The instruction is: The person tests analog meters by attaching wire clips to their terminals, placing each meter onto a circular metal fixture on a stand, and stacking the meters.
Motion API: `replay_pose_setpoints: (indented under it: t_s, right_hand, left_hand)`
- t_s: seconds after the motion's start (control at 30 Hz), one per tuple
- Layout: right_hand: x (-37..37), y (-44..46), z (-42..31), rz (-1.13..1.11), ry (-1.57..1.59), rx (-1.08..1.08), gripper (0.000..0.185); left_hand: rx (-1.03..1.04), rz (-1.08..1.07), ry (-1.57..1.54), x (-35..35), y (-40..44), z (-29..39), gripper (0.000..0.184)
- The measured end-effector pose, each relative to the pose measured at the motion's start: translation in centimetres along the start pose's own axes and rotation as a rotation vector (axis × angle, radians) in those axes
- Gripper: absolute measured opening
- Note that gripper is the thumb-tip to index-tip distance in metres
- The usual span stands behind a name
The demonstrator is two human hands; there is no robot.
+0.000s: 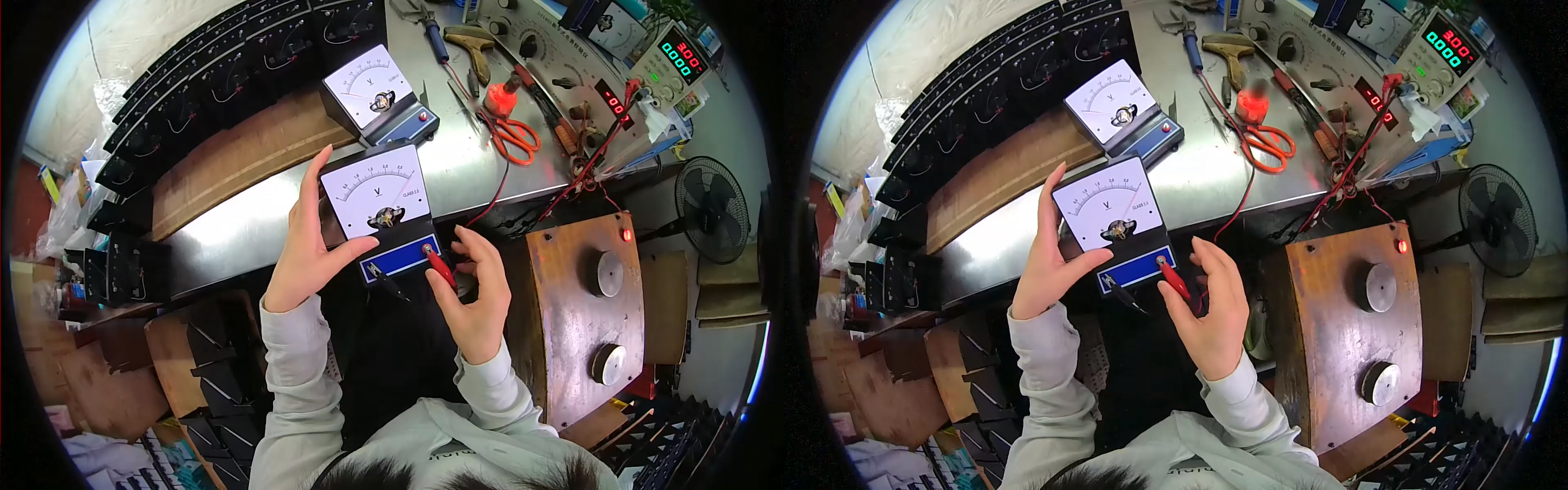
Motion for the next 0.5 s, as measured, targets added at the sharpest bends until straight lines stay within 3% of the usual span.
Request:
replay_pose_setpoints:
  t_s: [0.17, 0.2, 0.23, 0.3, 0.33, 0.4, 0.43, 0.5]
  right_hand:
    - [0.3, 1.6, -0.9, -0.008, -0.074, -0.14, 0.064]
    - [0.5, 2.1, -1.3, -0.049, -0.082, -0.172, 0.081]
    - [0.4, 2.6, -1.7, -0.01, -0.068, -0.183, 0.081]
    - [1.6, 3.0, -3.0, -0.174, -0.266, -0.339, 0.105]
    - [2.4, 3.0, -2.1, -0.286, -0.237, -0.345, 0.122]
    - [1.6, 1.9, -1.3, -0.192, -0.179, -0.329, 0.115]
    - [0.6, 1.1, -0.9, -0.161, -0.132, -0.297, 0.111]
    - [-2.7, -1.3, -0.2, -0.026, -0.199, -0.314, 0.111]
  left_hand:
    - [0.028, 0.036, 0.004, 0.4, -0.3, 0.0, 0.112]
    - [0.038, 0.094, 0.097, 0.5, -0.6, -0.5, 0.111]
    - [0.052, 0.143, 0.187, 0.8, -1.1, -0.5, 0.111]
    - [-0.01, 0.327, 0.094, 2.1, -2.5, 0.0, 0.102]
    - [0.045, 0.387, 0.279, 2.6, -3.2, 0.6, 0.098]
    - [0.183, 0.466, 0.447, 4.5, -5.2, 1.8, 0.093]
    - [0.231, 0.441, 0.595, 5.5, -5.8, 3.4, 0.091]
    - [0.323, 0.28, 0.577, 7.9, -6.7, 4.9, 0.087]
Point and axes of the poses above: each hand's wrist, its own y-axis towards the middle knuckle, its own x-axis out of the palm, z = x × y, the point moved 7 cm from there along y, towards the middle knuckle, and after that the axes turned 7 degrees about y, right-handed, at the moved point
